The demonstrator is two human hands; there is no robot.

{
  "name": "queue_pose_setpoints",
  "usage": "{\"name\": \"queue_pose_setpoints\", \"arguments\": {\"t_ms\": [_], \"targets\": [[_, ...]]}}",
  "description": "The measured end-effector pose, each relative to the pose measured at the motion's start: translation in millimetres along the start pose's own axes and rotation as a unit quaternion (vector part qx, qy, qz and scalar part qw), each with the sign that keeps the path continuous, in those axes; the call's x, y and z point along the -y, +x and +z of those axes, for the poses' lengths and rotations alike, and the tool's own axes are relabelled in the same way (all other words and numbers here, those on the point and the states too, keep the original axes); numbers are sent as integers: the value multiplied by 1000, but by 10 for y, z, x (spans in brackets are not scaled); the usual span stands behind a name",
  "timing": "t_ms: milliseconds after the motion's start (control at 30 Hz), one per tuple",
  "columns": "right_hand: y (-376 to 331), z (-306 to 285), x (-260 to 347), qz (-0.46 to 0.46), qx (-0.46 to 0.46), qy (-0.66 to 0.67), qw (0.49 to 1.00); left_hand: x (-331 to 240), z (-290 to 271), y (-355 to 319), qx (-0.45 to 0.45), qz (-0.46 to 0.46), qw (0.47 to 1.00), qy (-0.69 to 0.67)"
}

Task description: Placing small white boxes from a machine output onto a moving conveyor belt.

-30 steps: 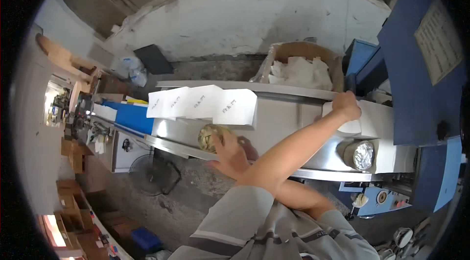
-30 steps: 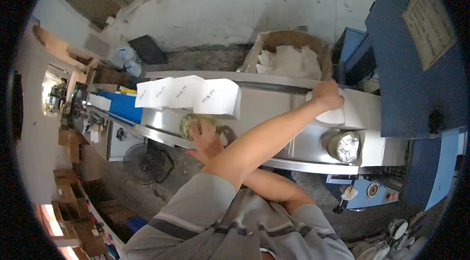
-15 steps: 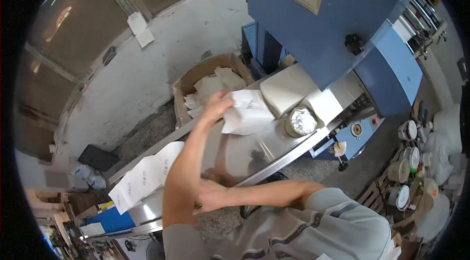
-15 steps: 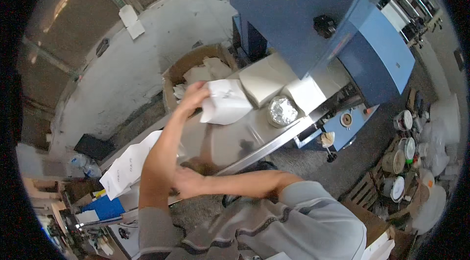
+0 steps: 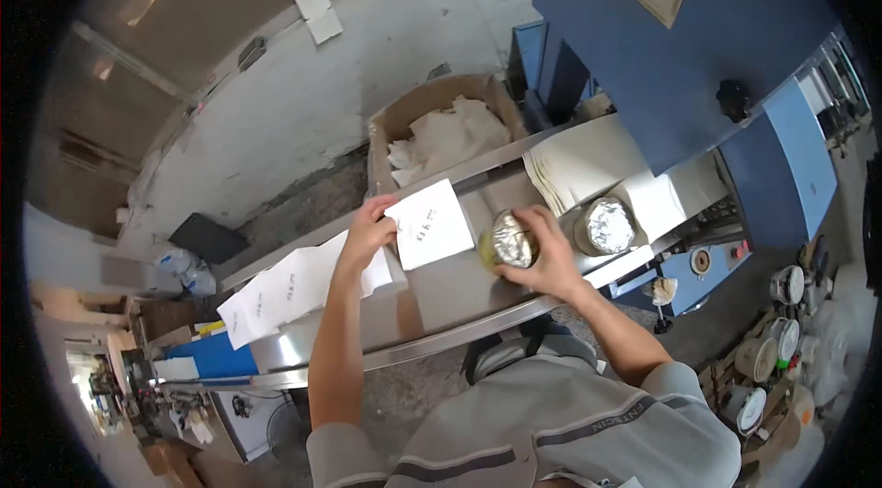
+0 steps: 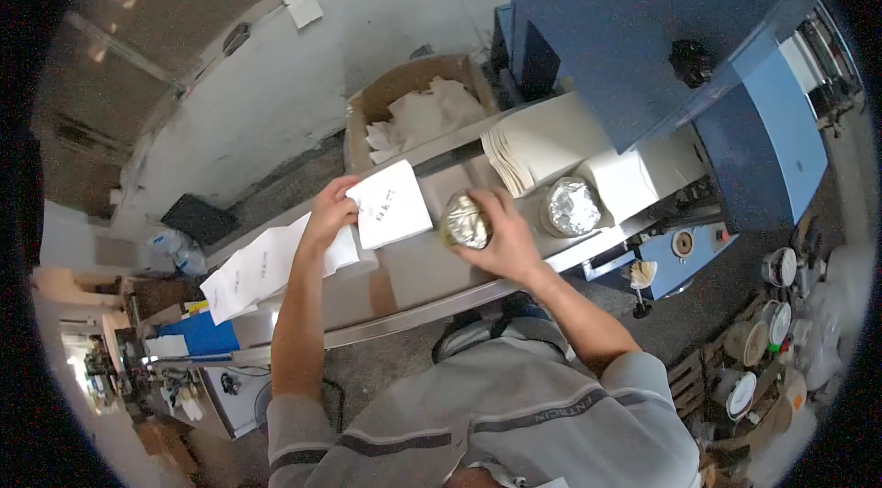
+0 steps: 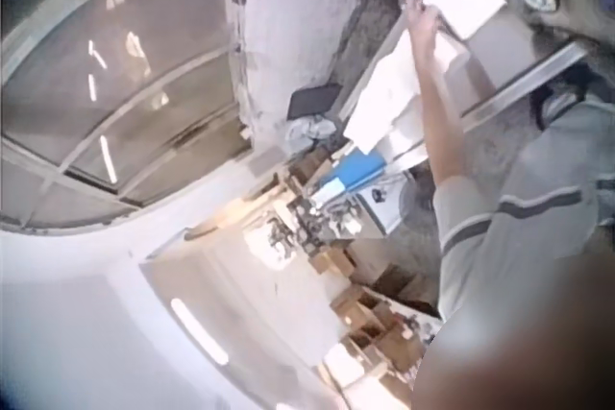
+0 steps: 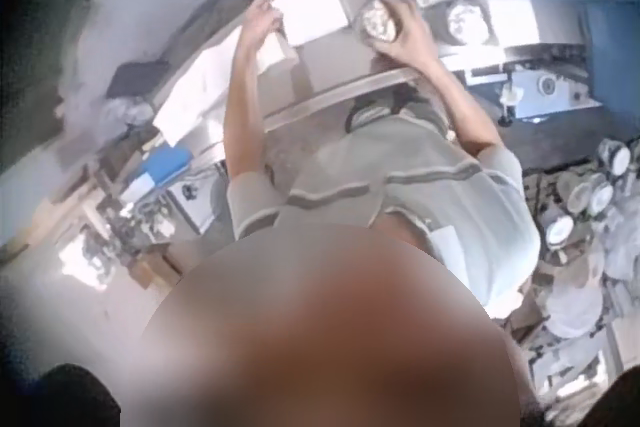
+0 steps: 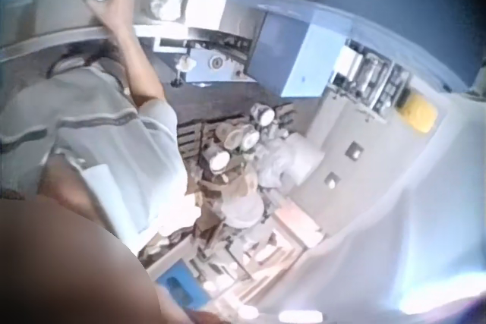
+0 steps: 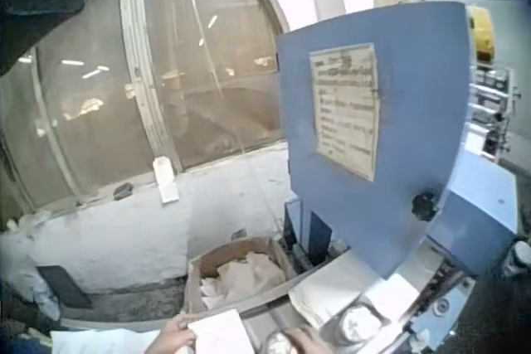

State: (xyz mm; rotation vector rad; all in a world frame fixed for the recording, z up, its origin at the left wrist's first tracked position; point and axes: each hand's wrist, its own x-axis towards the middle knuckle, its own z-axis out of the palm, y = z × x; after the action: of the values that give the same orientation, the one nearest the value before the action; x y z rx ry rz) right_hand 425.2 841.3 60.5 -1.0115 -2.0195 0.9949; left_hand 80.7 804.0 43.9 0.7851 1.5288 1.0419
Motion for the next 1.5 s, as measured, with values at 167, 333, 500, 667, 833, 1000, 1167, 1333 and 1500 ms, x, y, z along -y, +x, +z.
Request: {"name": "queue_pose_setpoints", "arguments": {"t_ms": [167, 333, 500, 667, 833, 1000, 1167, 1333, 1500], "targets": [[37, -58, -212, 3, -23, -30, 999, -352, 172, -338, -340, 234, 847, 335], [17, -44, -213, 0, -31, -47, 998, -603, 1030, -229, -34, 140, 944, 297], [-20, 30, -151, -25, -13, -46, 999, -324, 1942, 743, 37, 11, 994, 105], [-77, -64, -178, -1, 12, -46, 999, -1092, 2840, 867, 43, 39, 981, 184], [-74, -72, -242, -16, 1, -40, 999, -1183, 3124, 1166, 39, 53, 950, 306], [-82, -51, -323, -30, -9, -47, 998, -1113, 3176, 1260, 106, 39, 955, 274], [-89, -56, -288, -25, 6, -57, 998, -1102, 3175, 1288, 100, 28, 945, 311], [-78, -93, -202, -18, 28, -57, 998, -931, 2965, 1412, 20, 118, 894, 432], [-134, -410, -181, -30, 82, -74, 993, -769, 2543, 1235, 50, 68, 977, 196]]}}
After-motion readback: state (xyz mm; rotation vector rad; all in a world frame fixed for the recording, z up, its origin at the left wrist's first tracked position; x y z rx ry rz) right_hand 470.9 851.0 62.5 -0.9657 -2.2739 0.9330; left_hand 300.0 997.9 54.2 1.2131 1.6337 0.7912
